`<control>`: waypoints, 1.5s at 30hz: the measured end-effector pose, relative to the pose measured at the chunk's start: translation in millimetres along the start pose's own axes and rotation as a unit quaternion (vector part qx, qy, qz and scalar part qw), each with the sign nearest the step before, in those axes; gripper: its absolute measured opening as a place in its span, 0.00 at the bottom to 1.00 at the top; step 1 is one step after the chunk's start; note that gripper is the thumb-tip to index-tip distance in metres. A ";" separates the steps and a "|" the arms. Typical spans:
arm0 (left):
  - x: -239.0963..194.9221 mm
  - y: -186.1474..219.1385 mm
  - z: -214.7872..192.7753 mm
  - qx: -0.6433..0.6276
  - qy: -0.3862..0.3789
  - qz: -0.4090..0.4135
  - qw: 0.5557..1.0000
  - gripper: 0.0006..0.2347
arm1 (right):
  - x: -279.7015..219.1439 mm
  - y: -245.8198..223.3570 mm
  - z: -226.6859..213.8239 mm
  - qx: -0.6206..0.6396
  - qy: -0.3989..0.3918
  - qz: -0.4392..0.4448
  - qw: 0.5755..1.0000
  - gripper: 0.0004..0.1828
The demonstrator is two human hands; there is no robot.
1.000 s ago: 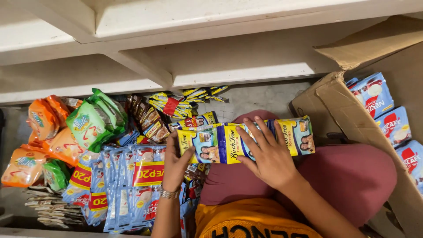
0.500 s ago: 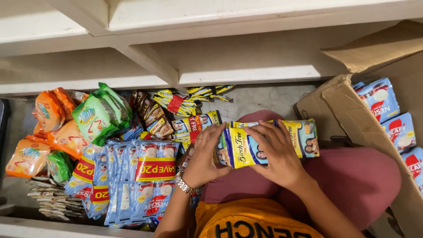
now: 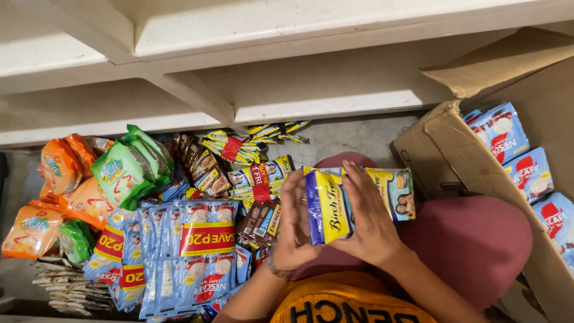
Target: Organizing various beverage and snack packets from storage into a cardboard box.
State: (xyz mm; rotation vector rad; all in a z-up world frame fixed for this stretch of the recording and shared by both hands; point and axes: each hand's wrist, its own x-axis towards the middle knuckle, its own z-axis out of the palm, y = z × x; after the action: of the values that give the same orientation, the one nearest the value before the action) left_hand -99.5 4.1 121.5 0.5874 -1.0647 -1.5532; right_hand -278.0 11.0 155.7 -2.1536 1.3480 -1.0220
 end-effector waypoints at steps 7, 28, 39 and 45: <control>19.4 6.4 -1.9 -0.143 -0.037 -0.087 0.985 0.50 | -8.5 14.3 -4.0 -0.075 -0.009 0.005 0.997 0.59; 53.6 21.3 -18.8 0.594 -0.167 0.036 0.786 0.51 | -13.9 30.2 -53.5 -0.144 -0.053 0.040 0.987 0.65; 51.8 5.3 -3.4 0.579 -0.181 0.056 0.793 0.44 | -27.8 22.6 -94.0 -0.155 -0.074 0.193 0.966 0.55; 55.9 1.7 -5.3 0.588 -0.186 0.023 0.787 0.48 | -36.1 40.9 -68.1 -0.075 -0.073 0.141 0.984 0.62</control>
State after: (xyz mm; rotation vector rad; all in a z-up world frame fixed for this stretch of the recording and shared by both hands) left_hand -109.3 -50.5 130.0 1.0735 -2.3479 -0.7897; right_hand -363.6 27.5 159.7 -2.0190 1.6429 -0.6596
